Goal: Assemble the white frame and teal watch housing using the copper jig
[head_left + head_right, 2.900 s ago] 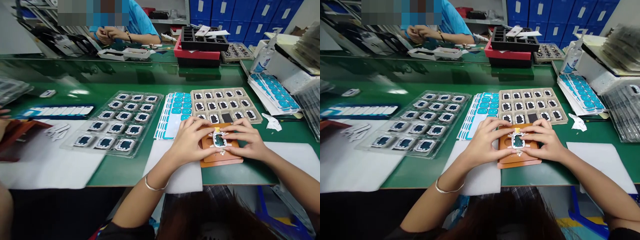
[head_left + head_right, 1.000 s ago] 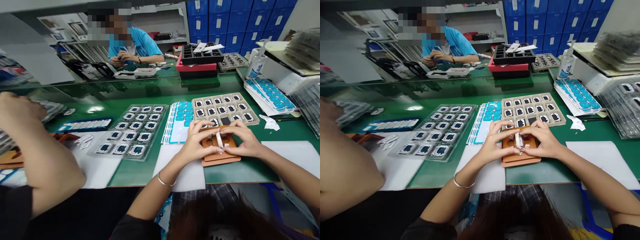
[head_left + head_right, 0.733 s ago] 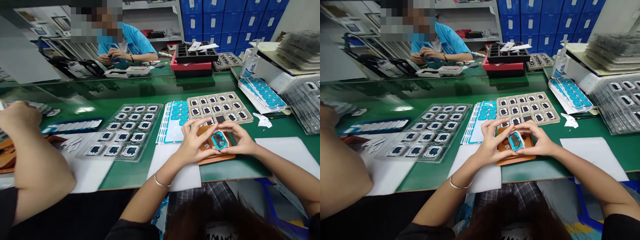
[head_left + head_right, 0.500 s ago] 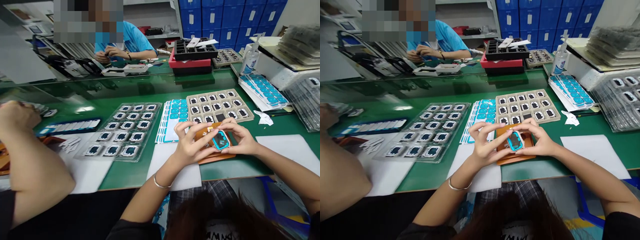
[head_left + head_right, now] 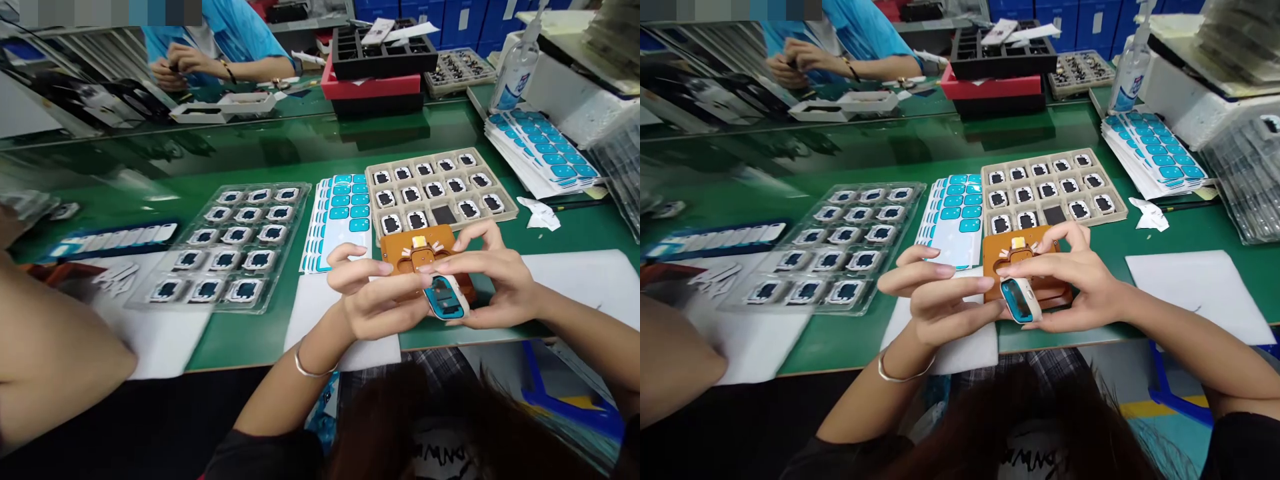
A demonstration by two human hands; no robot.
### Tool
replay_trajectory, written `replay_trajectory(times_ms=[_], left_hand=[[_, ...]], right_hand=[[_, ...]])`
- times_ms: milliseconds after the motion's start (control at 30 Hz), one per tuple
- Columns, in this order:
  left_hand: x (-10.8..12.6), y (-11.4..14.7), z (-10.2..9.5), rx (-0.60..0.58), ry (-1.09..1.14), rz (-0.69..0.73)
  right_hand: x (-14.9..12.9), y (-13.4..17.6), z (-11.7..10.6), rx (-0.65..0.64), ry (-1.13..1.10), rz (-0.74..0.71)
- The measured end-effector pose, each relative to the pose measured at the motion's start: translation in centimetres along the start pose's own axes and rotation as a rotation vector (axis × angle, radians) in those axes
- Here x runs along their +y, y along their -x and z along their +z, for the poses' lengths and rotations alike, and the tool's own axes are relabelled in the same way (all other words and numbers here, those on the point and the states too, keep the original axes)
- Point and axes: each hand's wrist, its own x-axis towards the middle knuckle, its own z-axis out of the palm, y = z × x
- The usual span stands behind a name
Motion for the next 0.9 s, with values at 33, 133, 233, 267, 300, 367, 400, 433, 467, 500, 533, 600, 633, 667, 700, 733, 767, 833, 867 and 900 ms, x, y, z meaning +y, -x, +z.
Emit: replay_trajectory(times_ms=[33, 133, 233, 267, 300, 367, 400, 433, 467, 500, 533, 600, 633, 667, 700, 733, 767, 833, 867, 900], left_hand=[[0.1, 0.1, 0.0, -0.002, 0.000, -0.008], [0.3, -0.1, -0.1, 0.039, 0.007, 0.037], [0.0, -1.2, -0.1, 0.200, 0.077, 0.264], [-0.1, -1.6, 0.0, 0.268, 0.111, 0.360], [-0.2, -2.0, 0.2, 0.325, 0.140, 0.435], [-0.4, -2.6, 0.6, 0.407, 0.170, 0.501], [-0.4, -2.7, 0.8, 0.430, 0.168, 0.493], [-0.5, -2.7, 0.9, 0.440, 0.154, 0.468], [-0.5, -2.5, 1.0, 0.439, 0.133, 0.445], [-0.5, -2.3, 1.0, 0.431, 0.110, 0.430], [-0.5, -2.1, 0.9, 0.409, 0.090, 0.416], [-0.6, -1.8, 0.6, 0.333, 0.072, 0.399], [-0.6, -1.7, 0.4, 0.298, 0.080, 0.398], [-0.7, -1.7, 0.2, 0.270, 0.095, 0.402], [-0.7, -1.7, 0.1, 0.255, 0.110, 0.408], [-0.7, -1.7, -0.1, 0.245, 0.120, 0.411], [-0.7, -1.8, -0.2, 0.242, 0.126, 0.414], [-0.6, -1.9, -0.3, 0.236, 0.129, 0.420], [-0.6, -2.0, -0.4, 0.220, 0.131, 0.421], [-0.5, -2.0, -0.5, 0.205, 0.140, 0.420]], right_hand=[[-0.1, 0.0, 0.0, -0.007, -0.002, 0.002], [-0.2, 0.1, -0.1, -0.032, -0.003, 0.023], [-0.3, 0.2, -0.1, -0.045, 0.009, 0.047], [-0.3, 0.2, -0.1, -0.047, 0.012, 0.056], [-0.3, 0.3, -0.1, -0.050, 0.015, 0.067], [-0.3, 0.4, -0.1, -0.055, 0.021, 0.085], [-0.3, 0.4, -0.1, -0.056, 0.023, 0.093], [-0.3, 0.5, -0.1, -0.057, 0.026, 0.100], [-0.3, 0.5, -0.1, -0.060, 0.028, 0.106], [-0.3, 0.5, -0.1, -0.061, 0.029, 0.108], [-0.3, 0.4, -0.1, -0.061, 0.028, 0.107], [-0.4, 0.4, -0.1, -0.060, 0.023, 0.099], [-0.4, 0.3, -0.1, -0.060, 0.022, 0.096], [-0.4, 0.3, 0.0, -0.059, 0.021, 0.094], [-0.4, 0.3, 0.0, -0.060, 0.024, 0.095], [-0.4, 0.3, 0.0, -0.060, 0.028, 0.095], [-0.4, 0.3, 0.1, -0.059, 0.032, 0.094], [-0.4, 0.3, 0.1, -0.057, 0.039, 0.095], [-0.4, 0.3, 0.2, -0.058, 0.042, 0.097], [-0.3, 0.3, 0.2, -0.060, 0.044, 0.101]])
